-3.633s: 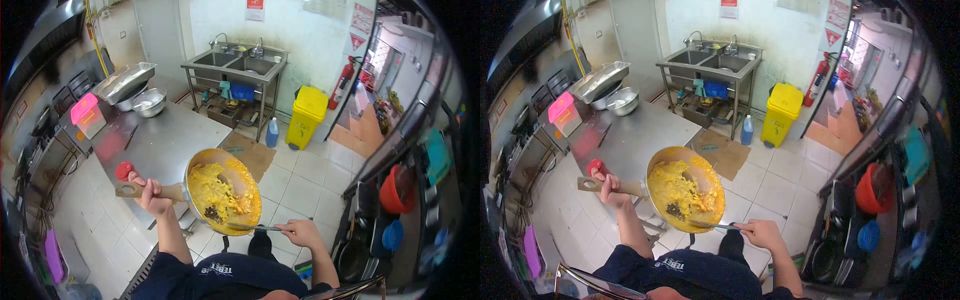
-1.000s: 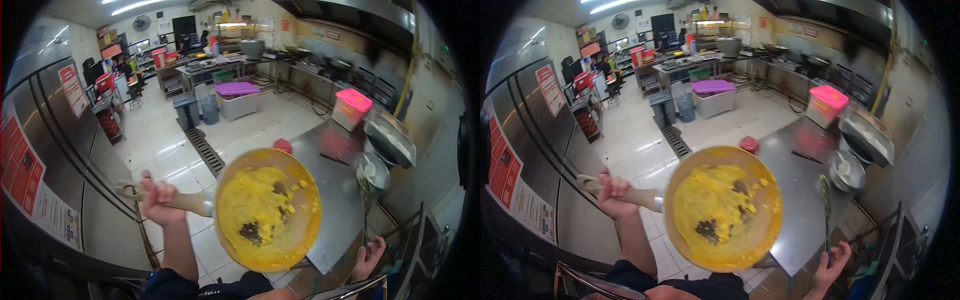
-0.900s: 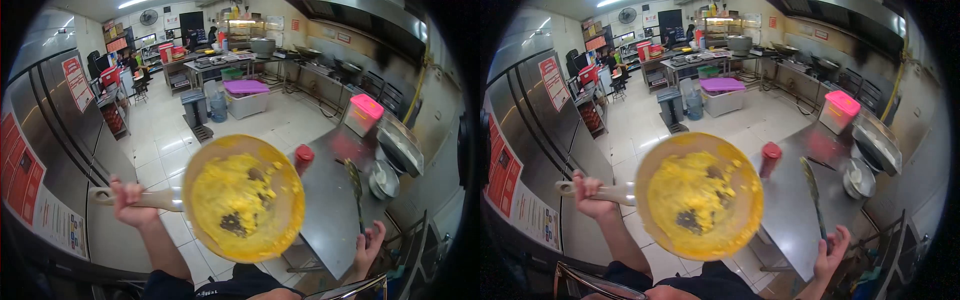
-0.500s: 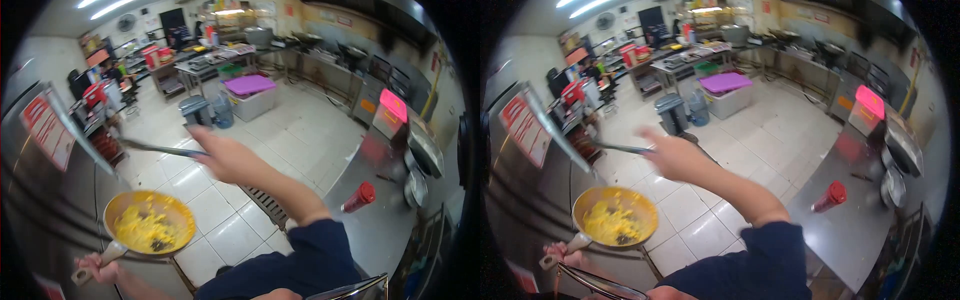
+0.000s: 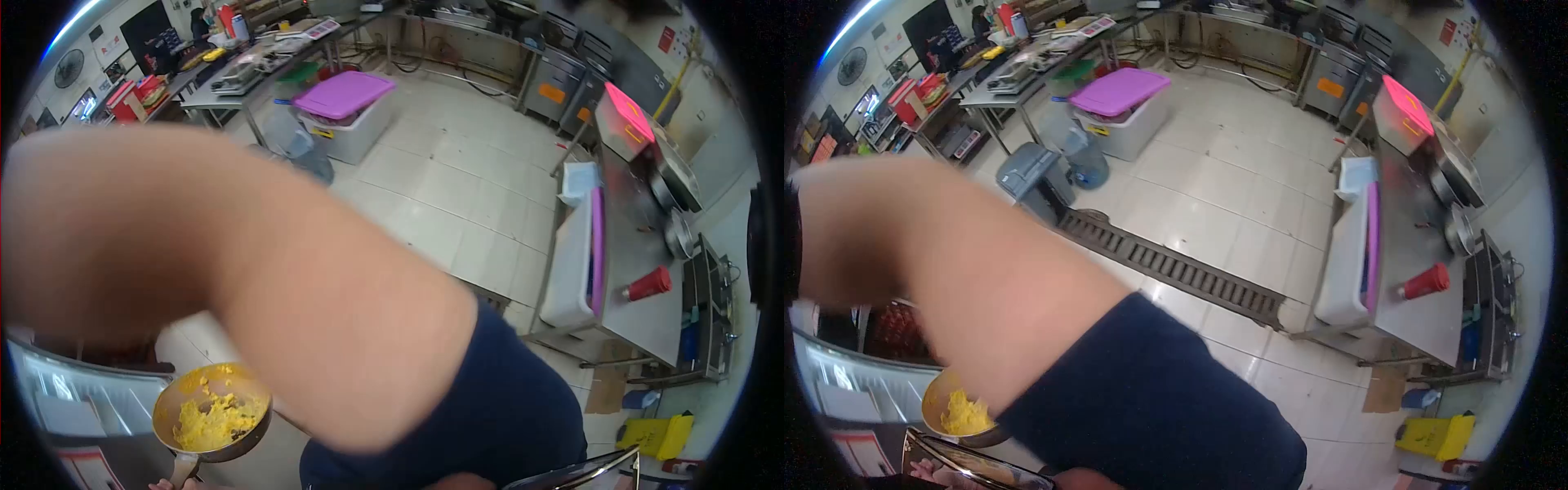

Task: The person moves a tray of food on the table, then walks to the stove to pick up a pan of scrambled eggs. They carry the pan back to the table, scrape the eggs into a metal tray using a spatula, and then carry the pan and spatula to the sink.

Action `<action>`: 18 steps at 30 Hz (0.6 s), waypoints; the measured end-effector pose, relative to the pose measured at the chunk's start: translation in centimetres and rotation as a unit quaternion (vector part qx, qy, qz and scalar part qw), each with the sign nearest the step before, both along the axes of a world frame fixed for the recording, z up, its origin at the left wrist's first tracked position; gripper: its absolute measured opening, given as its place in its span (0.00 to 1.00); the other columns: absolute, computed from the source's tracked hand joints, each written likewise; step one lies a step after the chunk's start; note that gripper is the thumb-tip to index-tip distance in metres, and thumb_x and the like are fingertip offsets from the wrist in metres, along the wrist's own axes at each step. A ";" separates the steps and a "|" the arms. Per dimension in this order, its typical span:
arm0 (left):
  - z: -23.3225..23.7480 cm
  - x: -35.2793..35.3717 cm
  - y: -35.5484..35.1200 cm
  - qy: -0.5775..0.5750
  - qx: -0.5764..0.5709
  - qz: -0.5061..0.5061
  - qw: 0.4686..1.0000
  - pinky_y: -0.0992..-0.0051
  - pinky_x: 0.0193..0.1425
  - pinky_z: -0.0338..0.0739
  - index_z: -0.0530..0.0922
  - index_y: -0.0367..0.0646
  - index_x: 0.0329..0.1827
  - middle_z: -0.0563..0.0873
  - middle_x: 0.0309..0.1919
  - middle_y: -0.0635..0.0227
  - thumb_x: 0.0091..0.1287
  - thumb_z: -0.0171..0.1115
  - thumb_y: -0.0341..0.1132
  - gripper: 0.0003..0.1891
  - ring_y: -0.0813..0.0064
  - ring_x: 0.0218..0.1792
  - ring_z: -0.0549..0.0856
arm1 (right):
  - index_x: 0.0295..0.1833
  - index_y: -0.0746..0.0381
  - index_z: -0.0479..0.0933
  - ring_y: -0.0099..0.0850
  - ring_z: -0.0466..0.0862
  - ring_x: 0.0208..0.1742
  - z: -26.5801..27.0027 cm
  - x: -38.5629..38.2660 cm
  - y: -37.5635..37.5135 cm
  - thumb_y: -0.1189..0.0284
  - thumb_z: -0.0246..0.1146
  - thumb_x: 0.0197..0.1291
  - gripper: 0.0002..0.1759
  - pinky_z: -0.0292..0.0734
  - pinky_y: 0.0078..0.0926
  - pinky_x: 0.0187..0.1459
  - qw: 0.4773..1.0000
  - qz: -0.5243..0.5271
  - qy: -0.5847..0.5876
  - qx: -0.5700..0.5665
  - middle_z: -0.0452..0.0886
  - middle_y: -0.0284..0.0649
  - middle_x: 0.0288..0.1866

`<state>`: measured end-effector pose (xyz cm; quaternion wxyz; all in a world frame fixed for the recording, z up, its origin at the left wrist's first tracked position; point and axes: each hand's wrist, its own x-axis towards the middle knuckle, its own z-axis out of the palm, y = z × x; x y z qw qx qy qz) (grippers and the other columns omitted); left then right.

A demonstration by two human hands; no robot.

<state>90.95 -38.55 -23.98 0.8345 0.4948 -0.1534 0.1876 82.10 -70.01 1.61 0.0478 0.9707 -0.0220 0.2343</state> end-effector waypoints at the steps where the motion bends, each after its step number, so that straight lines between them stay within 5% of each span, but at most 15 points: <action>1: -1.7 3.0 -2.1 0.007 -0.012 -0.009 1.000 0.86 0.26 0.56 0.64 0.39 0.53 0.64 0.23 0.76 0.55 0.51 0.22 0.20 0.85 0.20 0.63 | 0.46 0.64 0.73 0.41 0.81 0.31 -1.3 2.0 -1.9 0.65 0.61 0.47 0.21 0.76 0.36 0.32 1.000 -0.004 -0.009 0.001 0.80 0.45 0.31; 6: -10.5 17.5 -12.1 0.026 -0.093 -0.033 0.995 0.86 0.27 0.57 0.64 0.39 0.53 0.64 0.23 0.76 0.55 0.51 0.22 0.21 0.85 0.20 0.63 | 0.52 0.65 0.68 0.43 0.81 0.29 -12.0 10.4 -17.4 0.60 0.61 0.49 0.27 0.76 0.35 0.31 0.986 -0.025 -0.024 0.165 0.80 0.48 0.30; 7: -11.2 18.3 -13.7 0.031 -0.108 -0.022 0.993 0.86 0.27 0.57 0.64 0.39 0.53 0.64 0.23 0.76 0.55 0.51 0.22 0.21 0.85 0.20 0.63 | 0.48 0.65 0.67 0.47 0.79 0.35 -14.4 9.7 -17.7 0.67 0.60 0.51 0.20 0.73 0.38 0.35 0.966 -0.029 -0.101 0.237 0.77 0.51 0.32; 10: -15.9 29.4 -26.4 0.040 -0.119 -0.003 0.992 0.86 0.24 0.56 0.62 0.37 0.54 0.65 0.24 0.75 0.53 0.52 0.20 0.23 0.85 0.19 0.62 | 0.50 0.59 0.62 0.30 0.71 0.21 -27.5 18.5 -31.3 0.69 0.58 0.55 0.19 0.67 0.28 0.27 0.918 -0.047 -0.071 0.387 0.70 0.38 0.19; 13: -21.7 40.7 -42.1 0.018 -0.099 -0.016 0.995 0.87 0.23 0.56 0.62 0.37 0.52 0.66 0.24 0.76 0.52 0.52 0.19 0.22 0.86 0.17 0.62 | 0.50 0.58 0.62 0.23 0.71 0.22 -44.1 30.0 -47.2 0.69 0.57 0.57 0.17 0.66 0.24 0.24 0.801 -0.061 -0.034 0.595 0.71 0.35 0.19; 14: -14.5 32.7 -30.2 0.010 -0.103 -0.025 0.994 0.87 0.22 0.56 0.63 0.38 0.51 0.66 0.24 0.76 0.52 0.52 0.18 0.22 0.86 0.17 0.61 | 0.49 0.59 0.62 0.24 0.72 0.22 -38.6 22.3 -34.3 0.69 0.58 0.57 0.17 0.67 0.25 0.25 0.779 -0.077 -0.032 0.621 0.73 0.37 0.19; 16: -16.5 37.3 -36.3 0.004 -0.094 -0.023 0.995 0.88 0.22 0.57 0.63 0.38 0.50 0.66 0.24 0.76 0.51 0.52 0.18 0.21 0.87 0.17 0.62 | 0.52 0.56 0.62 0.17 0.67 0.20 -44.7 26.7 -38.9 0.70 0.56 0.58 0.17 0.62 0.14 0.20 0.729 -0.083 -0.032 0.679 0.70 0.30 0.21; 18: -19.2 41.6 -43.7 0.002 -0.072 -0.021 0.997 0.88 0.21 0.60 0.63 0.39 0.46 0.66 0.24 0.76 0.50 0.53 0.17 0.20 0.87 0.17 0.62 | 0.49 0.58 0.62 0.20 0.70 0.20 -49.2 29.5 -44.2 0.69 0.57 0.57 0.16 0.65 0.19 0.22 0.678 -0.109 -0.057 0.725 0.72 0.33 0.19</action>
